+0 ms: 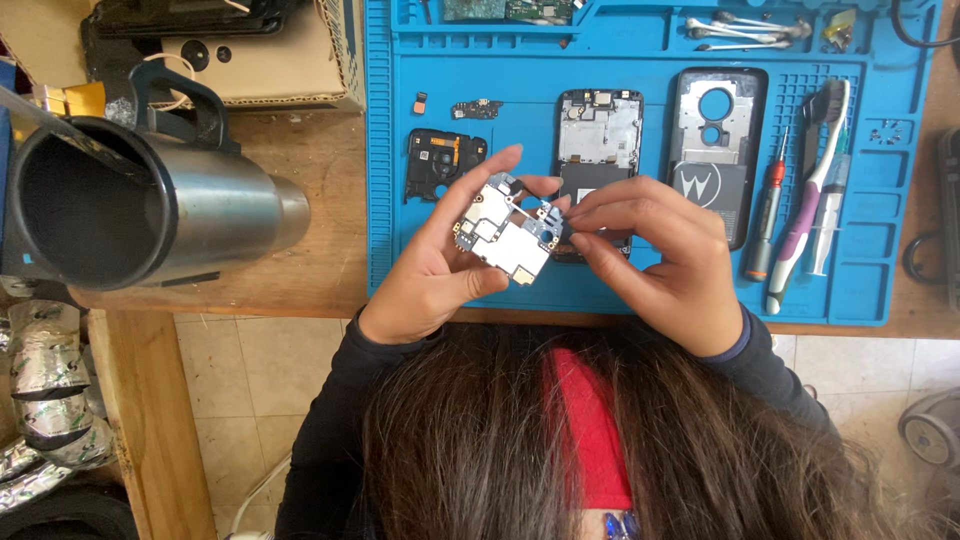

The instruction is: The person handles a smartphone motherboard and a smaller circuit board, inspecting them and aligning them with the phone chassis. They place the motherboard into the chassis and then connect the smaller board to the bottom of the motherboard.

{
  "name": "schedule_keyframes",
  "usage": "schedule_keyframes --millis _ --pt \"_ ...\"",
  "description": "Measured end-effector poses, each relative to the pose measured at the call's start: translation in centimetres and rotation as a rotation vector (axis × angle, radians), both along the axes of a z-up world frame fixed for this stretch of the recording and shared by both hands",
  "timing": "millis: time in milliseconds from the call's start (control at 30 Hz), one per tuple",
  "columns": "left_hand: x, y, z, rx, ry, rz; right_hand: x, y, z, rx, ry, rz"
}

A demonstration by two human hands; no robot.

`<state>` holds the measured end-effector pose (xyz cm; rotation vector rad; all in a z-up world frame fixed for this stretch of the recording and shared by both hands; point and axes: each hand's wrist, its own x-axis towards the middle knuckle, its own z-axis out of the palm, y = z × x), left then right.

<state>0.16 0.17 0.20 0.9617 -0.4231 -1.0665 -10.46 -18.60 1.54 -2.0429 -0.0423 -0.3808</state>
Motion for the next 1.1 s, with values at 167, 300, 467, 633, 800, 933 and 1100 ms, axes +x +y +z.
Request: schedule_keyframes --millis 167,300,467,633,800,933,1100 --pt "0.0 0.4 -0.8 -0.105 -0.039 0.069 0.1 0.1 0.1 -0.008 0.0 0.008" --pt "0.0 0.9 -1.0 -0.1 -0.088 0.125 0.1 0.2 0.0 -0.007 0.007 0.019" --pt "0.1 2.1 -1.3 -0.014 -0.22 0.168 0.6 0.4 0.6 -0.017 0.008 0.04" --pt "0.4 3.5 -1.2 0.229 -0.713 0.347 1.6 0.1 2.5 -0.096 -0.014 0.076" --pt "1.0 4.6 -2.7 0.421 -0.876 0.599 3.1 0.5 6.1 -0.304 -0.125 0.187" --pt "1.2 5.2 -2.8 0.416 -0.886 0.618 5.6 1.4 6.4 -0.471 -0.153 0.282" --pt "1.4 5.7 -3.4 0.483 -0.988 0.61 12.3 1.3 1.0 -0.798 -0.064 0.364"
